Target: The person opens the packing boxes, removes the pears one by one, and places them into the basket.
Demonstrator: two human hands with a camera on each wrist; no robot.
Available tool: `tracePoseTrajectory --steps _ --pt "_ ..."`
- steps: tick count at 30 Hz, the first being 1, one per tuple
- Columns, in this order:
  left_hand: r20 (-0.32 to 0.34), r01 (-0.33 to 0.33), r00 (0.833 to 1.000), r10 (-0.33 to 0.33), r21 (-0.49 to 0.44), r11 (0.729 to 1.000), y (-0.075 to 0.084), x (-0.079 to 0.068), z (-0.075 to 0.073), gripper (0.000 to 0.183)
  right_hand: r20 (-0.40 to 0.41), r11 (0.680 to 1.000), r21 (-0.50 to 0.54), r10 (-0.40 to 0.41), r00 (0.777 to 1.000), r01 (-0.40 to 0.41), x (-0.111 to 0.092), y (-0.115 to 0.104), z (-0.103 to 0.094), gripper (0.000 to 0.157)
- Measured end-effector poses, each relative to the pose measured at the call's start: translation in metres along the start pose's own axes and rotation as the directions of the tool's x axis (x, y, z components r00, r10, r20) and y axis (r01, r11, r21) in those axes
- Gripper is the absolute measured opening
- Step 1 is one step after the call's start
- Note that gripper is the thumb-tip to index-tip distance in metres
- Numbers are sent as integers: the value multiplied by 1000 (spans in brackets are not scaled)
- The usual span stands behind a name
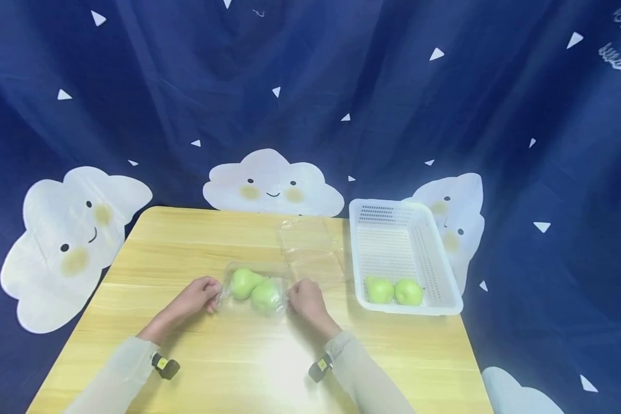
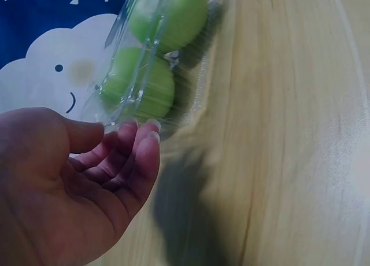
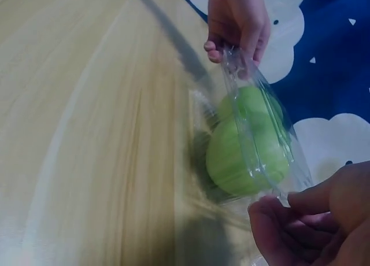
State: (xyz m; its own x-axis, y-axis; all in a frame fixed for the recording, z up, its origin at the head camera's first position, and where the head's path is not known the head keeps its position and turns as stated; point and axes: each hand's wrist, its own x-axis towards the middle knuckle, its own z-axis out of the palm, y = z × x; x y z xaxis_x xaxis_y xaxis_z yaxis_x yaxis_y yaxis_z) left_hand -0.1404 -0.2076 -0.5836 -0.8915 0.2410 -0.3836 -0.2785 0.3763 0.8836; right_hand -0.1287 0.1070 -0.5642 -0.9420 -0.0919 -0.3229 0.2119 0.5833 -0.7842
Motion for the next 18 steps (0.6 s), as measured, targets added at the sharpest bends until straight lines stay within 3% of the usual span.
tracePoseTrajectory --steps 7,12,15,18 --pt "-71 24 997 -20 51 998 -4 5 7 26 -65 996 -86 -18 998 12 3 -7 -2 24" --pt "-114 3 993 21 206 979 -7 7 10 32 -116 979 -186 -105 988 82 5 -9 -4 22" --pt "-152 -16 986 71 334 942 -10 7 12 35 -170 938 -305 -225 959 166 7 -10 -3 19" --pt "-183 -34 975 127 441 897 -11 7 14 34 -208 879 -413 -346 915 238 7 -15 -1 18"
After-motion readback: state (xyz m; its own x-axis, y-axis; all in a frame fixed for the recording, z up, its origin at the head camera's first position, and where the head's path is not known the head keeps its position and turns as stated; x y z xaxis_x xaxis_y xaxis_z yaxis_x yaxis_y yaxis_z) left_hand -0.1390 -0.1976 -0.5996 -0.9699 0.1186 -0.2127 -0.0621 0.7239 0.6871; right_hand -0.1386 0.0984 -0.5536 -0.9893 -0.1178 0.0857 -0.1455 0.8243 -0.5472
